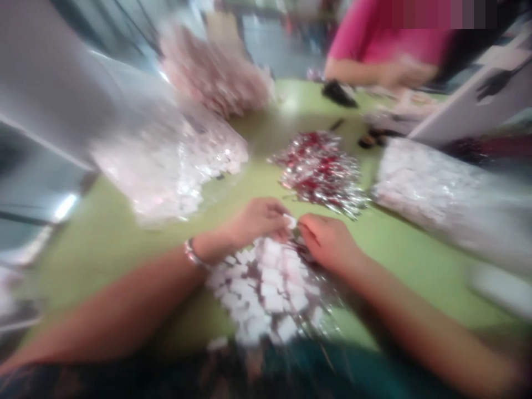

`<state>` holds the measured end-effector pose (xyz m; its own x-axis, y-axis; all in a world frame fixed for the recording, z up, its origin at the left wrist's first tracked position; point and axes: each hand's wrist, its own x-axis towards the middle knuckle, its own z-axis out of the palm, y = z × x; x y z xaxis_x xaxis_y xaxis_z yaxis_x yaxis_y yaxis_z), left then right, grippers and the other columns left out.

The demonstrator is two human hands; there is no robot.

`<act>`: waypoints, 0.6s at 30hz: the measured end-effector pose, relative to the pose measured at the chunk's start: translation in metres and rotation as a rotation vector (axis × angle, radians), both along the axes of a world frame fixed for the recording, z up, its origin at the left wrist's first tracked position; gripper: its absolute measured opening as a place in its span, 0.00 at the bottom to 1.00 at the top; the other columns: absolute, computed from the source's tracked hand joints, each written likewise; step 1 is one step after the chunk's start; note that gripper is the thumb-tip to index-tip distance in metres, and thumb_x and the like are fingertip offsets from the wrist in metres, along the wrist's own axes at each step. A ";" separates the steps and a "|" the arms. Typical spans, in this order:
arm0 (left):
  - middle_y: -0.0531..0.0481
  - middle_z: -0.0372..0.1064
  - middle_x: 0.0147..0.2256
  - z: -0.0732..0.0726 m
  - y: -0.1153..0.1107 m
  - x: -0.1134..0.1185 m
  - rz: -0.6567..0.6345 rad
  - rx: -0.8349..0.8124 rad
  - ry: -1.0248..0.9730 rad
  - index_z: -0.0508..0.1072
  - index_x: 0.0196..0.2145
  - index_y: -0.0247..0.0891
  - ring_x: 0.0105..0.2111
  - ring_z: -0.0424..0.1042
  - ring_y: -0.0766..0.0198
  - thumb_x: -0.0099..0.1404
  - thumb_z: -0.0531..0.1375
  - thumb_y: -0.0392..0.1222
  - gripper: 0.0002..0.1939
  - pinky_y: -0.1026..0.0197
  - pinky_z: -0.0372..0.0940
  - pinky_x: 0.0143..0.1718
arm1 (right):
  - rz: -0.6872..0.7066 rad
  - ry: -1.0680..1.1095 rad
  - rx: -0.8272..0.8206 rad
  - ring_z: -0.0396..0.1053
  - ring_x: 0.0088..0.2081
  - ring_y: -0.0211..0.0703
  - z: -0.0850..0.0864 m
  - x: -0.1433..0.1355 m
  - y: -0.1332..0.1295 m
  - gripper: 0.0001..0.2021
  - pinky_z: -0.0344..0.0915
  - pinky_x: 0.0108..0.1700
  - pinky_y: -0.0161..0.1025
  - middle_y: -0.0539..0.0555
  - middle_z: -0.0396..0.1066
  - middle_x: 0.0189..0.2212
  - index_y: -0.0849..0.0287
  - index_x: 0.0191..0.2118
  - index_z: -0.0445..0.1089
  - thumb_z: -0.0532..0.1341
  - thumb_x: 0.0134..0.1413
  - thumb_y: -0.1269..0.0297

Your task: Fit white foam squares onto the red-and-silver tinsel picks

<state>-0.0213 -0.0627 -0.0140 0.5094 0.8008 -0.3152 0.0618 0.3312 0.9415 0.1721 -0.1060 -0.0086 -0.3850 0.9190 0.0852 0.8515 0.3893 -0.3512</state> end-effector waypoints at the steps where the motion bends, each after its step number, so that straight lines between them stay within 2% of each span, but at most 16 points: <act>1: 0.44 0.76 0.24 0.002 -0.001 0.000 -0.017 0.004 0.006 0.72 0.35 0.32 0.21 0.74 0.65 0.58 0.67 0.39 0.10 0.63 0.71 0.27 | 0.015 0.017 -0.008 0.60 0.25 0.40 -0.001 0.000 0.000 0.12 0.50 0.30 0.37 0.53 0.68 0.23 0.57 0.29 0.65 0.49 0.62 0.65; 4: 0.45 0.76 0.25 0.010 0.001 -0.004 -0.092 0.044 0.051 0.72 0.36 0.33 0.22 0.73 0.65 0.60 0.65 0.41 0.10 0.62 0.70 0.27 | 0.026 0.101 0.021 0.61 0.26 0.40 -0.003 0.000 0.000 0.12 0.52 0.31 0.37 0.52 0.68 0.24 0.57 0.31 0.66 0.50 0.63 0.64; 6: 0.44 0.77 0.30 0.016 0.008 -0.009 -0.157 0.207 0.161 0.73 0.38 0.34 0.27 0.75 0.63 0.61 0.63 0.43 0.10 0.60 0.70 0.31 | 0.014 0.137 0.028 0.61 0.26 0.39 -0.002 0.001 0.000 0.11 0.53 0.31 0.36 0.52 0.69 0.24 0.57 0.32 0.67 0.51 0.63 0.64; 7: 0.42 0.77 0.35 0.018 0.013 -0.013 -0.157 0.346 0.255 0.74 0.41 0.35 0.32 0.75 0.61 0.62 0.63 0.44 0.12 0.58 0.71 0.36 | 0.011 0.141 0.017 0.61 0.26 0.39 -0.002 0.001 0.000 0.11 0.53 0.31 0.36 0.51 0.69 0.24 0.57 0.32 0.68 0.52 0.63 0.64; 9: 0.40 0.73 0.48 0.016 0.029 -0.025 -0.041 0.668 0.511 0.74 0.48 0.36 0.46 0.72 0.55 0.64 0.61 0.46 0.16 0.52 0.67 0.49 | 0.040 0.149 -0.018 0.62 0.27 0.38 0.001 0.000 -0.002 0.11 0.54 0.32 0.36 0.51 0.70 0.25 0.58 0.31 0.69 0.52 0.62 0.64; 11: 0.39 0.67 0.56 0.007 0.047 -0.040 0.166 0.893 0.795 0.71 0.53 0.35 0.56 0.64 0.49 0.68 0.55 0.44 0.19 0.44 0.58 0.58 | 0.143 0.171 -0.054 0.64 0.28 0.38 0.004 -0.001 -0.005 0.12 0.56 0.33 0.36 0.52 0.71 0.27 0.58 0.32 0.70 0.52 0.63 0.64; 12: 0.37 0.66 0.56 0.001 0.056 -0.047 0.206 0.954 0.912 0.72 0.52 0.33 0.57 0.62 0.48 0.69 0.52 0.41 0.18 0.43 0.55 0.60 | 0.210 0.185 -0.055 0.65 0.29 0.38 0.005 -0.001 -0.007 0.13 0.57 0.34 0.36 0.52 0.71 0.27 0.58 0.32 0.71 0.52 0.64 0.63; 14: 0.35 0.67 0.54 -0.012 0.069 -0.060 0.165 1.038 1.062 0.74 0.50 0.31 0.58 0.61 0.46 0.68 0.50 0.37 0.18 0.43 0.54 0.61 | 0.292 0.207 -0.020 0.66 0.31 0.39 0.006 0.002 -0.008 0.15 0.59 0.35 0.36 0.53 0.71 0.28 0.58 0.34 0.72 0.51 0.66 0.63; 16: 0.36 0.71 0.51 -0.021 0.075 -0.066 0.132 1.081 1.127 0.76 0.46 0.33 0.55 0.63 0.45 0.67 0.50 0.35 0.17 0.44 0.58 0.57 | 0.220 0.203 0.063 0.66 0.31 0.40 0.004 0.012 -0.002 0.15 0.59 0.35 0.37 0.53 0.70 0.28 0.58 0.34 0.73 0.50 0.66 0.63; 18: 0.36 0.73 0.47 -0.025 0.075 -0.068 0.104 1.100 1.159 0.78 0.42 0.35 0.53 0.65 0.45 0.66 0.50 0.35 0.17 0.45 0.61 0.53 | 0.022 0.139 0.146 0.66 0.31 0.41 -0.001 0.026 0.010 0.15 0.59 0.35 0.38 0.54 0.71 0.29 0.58 0.33 0.73 0.50 0.65 0.64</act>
